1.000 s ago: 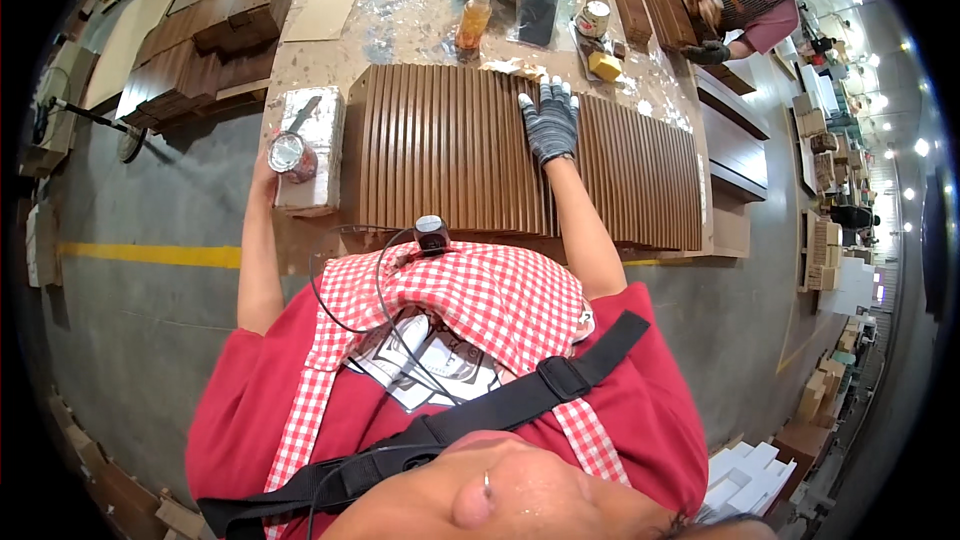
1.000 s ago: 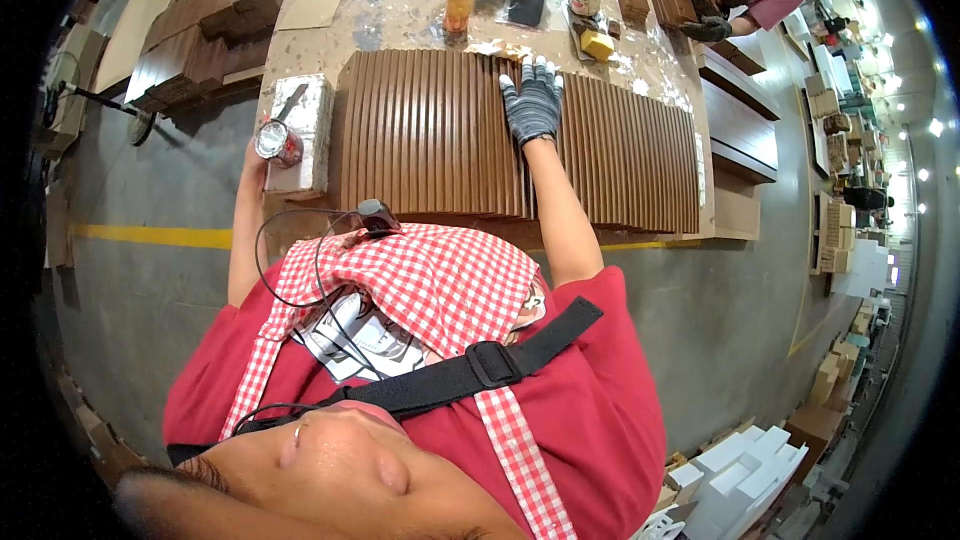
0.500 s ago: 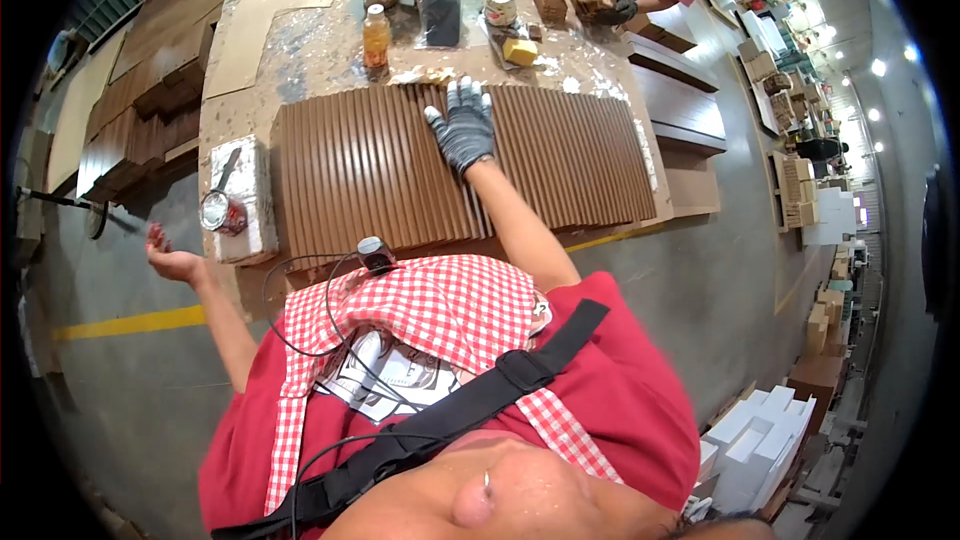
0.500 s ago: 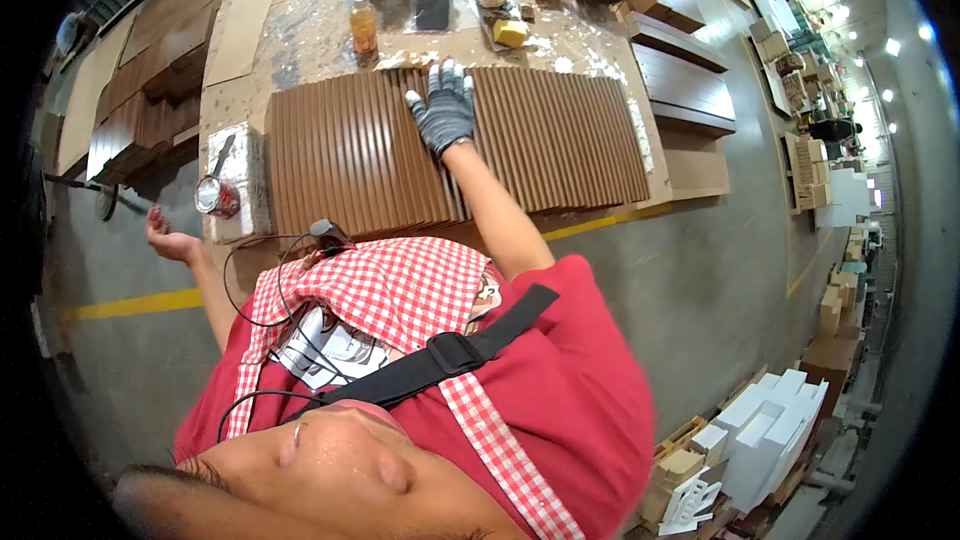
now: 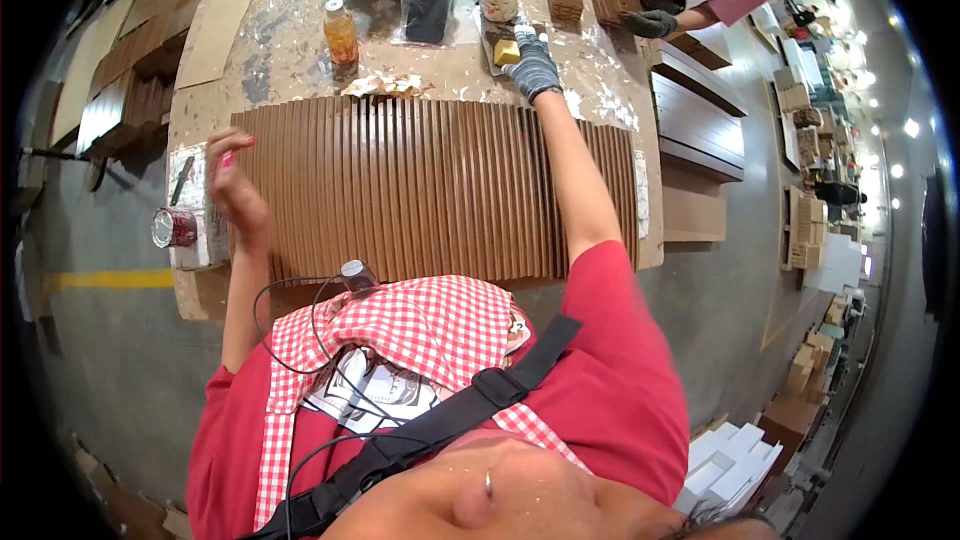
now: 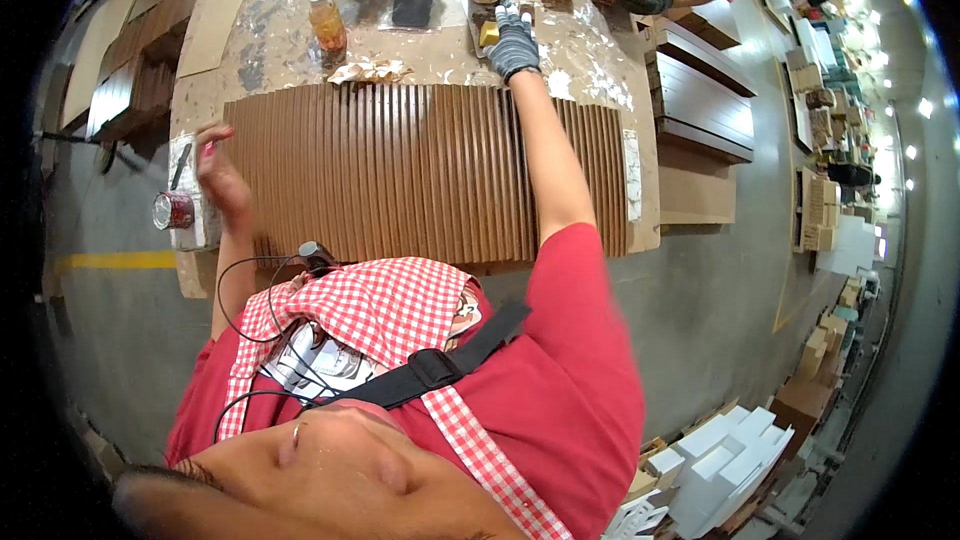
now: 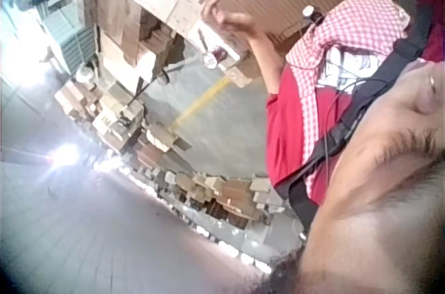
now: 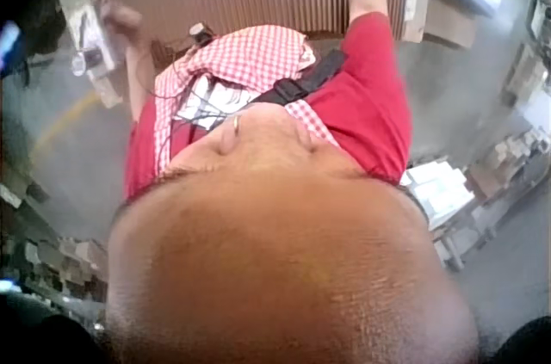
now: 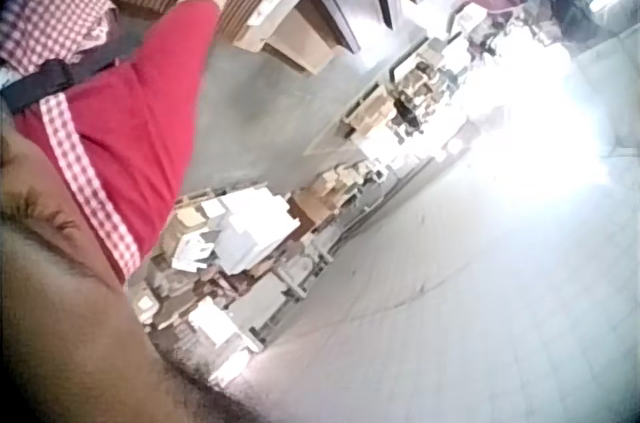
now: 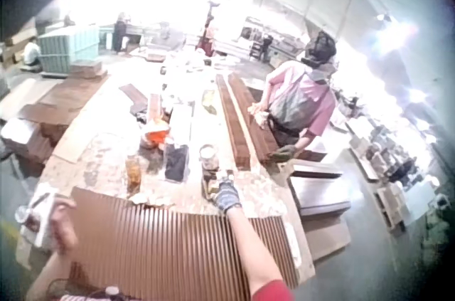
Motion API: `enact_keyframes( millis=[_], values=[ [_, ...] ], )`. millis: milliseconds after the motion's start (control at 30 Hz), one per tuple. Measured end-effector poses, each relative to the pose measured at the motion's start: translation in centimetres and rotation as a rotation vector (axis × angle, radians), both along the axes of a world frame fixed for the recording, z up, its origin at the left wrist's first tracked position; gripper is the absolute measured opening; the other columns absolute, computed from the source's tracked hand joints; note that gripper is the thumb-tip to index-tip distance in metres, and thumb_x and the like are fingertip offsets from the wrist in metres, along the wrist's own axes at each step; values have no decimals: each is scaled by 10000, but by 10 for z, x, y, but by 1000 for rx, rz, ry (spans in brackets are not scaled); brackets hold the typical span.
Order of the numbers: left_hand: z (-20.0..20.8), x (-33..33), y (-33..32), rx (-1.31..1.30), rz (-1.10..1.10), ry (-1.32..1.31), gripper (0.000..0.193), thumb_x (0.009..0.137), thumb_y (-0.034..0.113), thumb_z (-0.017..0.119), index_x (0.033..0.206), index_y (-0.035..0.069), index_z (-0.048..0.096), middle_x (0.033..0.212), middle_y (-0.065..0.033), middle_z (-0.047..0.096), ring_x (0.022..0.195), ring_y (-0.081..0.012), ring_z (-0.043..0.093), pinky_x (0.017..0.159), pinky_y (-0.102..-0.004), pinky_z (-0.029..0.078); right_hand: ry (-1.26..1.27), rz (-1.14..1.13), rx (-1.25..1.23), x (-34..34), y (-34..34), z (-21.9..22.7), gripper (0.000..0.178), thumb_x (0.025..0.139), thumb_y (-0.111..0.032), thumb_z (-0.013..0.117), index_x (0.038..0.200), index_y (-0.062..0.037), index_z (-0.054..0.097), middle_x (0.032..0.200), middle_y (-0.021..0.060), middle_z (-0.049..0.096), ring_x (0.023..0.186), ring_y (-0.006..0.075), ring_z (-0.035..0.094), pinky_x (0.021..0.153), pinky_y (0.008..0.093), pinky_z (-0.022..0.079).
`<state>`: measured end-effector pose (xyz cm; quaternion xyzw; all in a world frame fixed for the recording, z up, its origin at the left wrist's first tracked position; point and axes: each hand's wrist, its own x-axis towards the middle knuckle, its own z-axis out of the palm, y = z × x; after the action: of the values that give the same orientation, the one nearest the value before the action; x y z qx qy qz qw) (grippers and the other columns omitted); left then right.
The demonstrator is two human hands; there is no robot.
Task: The person wipes a corrugated panel with a sponge, then uses a cloth to wipe the panel and the work surface. Finally, they apply a substance to a small wooden block and wipe the panel with it.
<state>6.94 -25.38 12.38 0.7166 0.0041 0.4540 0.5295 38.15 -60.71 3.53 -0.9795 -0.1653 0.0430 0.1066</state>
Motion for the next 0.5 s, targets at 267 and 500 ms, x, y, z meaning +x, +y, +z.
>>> enact_keyframes(
  millis=[267, 500],
  values=[
    [26, 18, -59, 159, -240, 380, 311, 918, 243, 482, 1031, 15, 660, 1067, -100, 605, 1058, -228, 520, 970, -346, 373, 165, -114, 520, 26, -4, -46, 404, 855, -162, 656, 1259, -140, 646, 1191, 168, 671, 1068, 327, 649, 940, 383, 502],
    [-2, 71, -75, 465, -199, 532, 318, 898, 236, 643, 1152, 46, 665, 1073, -86, 644, 1066, -260, 530, 969, -374, 400, 366, -303, 1162, -14, 18, -33, 297, 861, -66, 707, 1151, -13, 673, 962, 95, 727, 877, 198, 679, 757, 295, 539]
  ],
)
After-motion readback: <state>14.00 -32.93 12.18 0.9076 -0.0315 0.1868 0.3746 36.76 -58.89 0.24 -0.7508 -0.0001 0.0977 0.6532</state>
